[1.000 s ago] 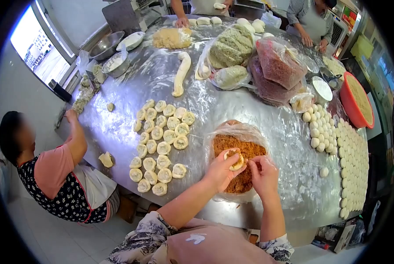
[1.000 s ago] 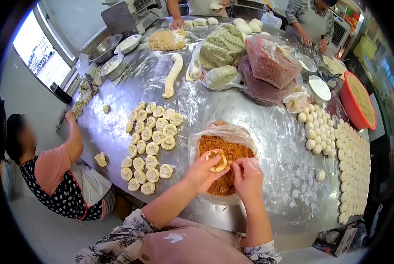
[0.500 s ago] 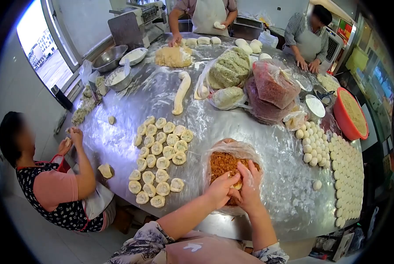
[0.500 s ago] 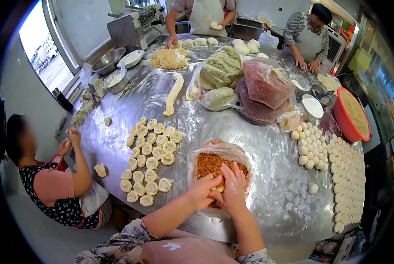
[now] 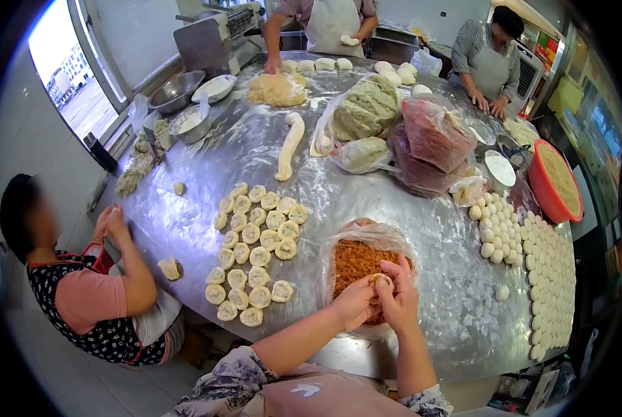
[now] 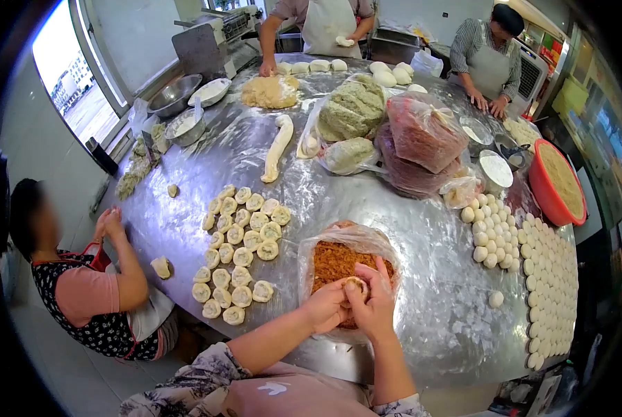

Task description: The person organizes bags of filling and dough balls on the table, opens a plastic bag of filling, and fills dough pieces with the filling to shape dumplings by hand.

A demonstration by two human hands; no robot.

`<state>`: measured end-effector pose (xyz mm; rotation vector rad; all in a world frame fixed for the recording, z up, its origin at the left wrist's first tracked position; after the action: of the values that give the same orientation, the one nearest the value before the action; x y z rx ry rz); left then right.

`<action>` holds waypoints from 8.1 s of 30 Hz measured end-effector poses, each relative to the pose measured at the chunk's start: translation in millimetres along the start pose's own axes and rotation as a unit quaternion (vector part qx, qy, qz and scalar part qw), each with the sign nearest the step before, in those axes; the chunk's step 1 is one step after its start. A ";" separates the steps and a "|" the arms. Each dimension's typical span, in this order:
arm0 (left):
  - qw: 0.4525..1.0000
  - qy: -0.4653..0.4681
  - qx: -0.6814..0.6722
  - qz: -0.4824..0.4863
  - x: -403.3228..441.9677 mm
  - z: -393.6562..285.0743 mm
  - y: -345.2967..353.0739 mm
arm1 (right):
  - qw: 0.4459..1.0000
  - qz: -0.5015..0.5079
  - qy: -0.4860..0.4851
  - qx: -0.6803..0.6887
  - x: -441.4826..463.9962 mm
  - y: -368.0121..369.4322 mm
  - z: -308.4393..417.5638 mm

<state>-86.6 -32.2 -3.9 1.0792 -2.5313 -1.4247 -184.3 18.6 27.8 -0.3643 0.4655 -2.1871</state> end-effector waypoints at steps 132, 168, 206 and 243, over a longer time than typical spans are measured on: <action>0.934 0.346 0.088 0.018 -4.1 -26.6 3.2 | 0.926 0.190 0.260 0.199 -27.5 25.8 4.0; 0.924 0.341 0.171 0.006 9.0 -3.2 -21.3 | 0.982 0.058 0.150 0.103 -26.3 21.1 -3.9; 0.959 0.157 0.221 0.079 -18.0 2.1 11.9 | 0.862 -0.215 0.259 -0.379 -2.2 -281.4 -233.5; 0.655 0.322 0.630 -0.265 -67.2 -136.2 -124.7 | 0.858 -0.265 0.294 -0.328 -12.8 -301.8 -263.6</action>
<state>81.1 -134.6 -1.7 1.9859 -2.3767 1.0492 -492.8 254.3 -72.2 -0.1746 1.6414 -2.6021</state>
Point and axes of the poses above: each hand's wrist, its own x-axis towards the middle knuckle, its own y-axis out of the palm, z = x × y, the point moved 3 cm from there along x, towards the middle knuckle, and after that the axes turned 15 degrees about y, right-handed, at the moved point
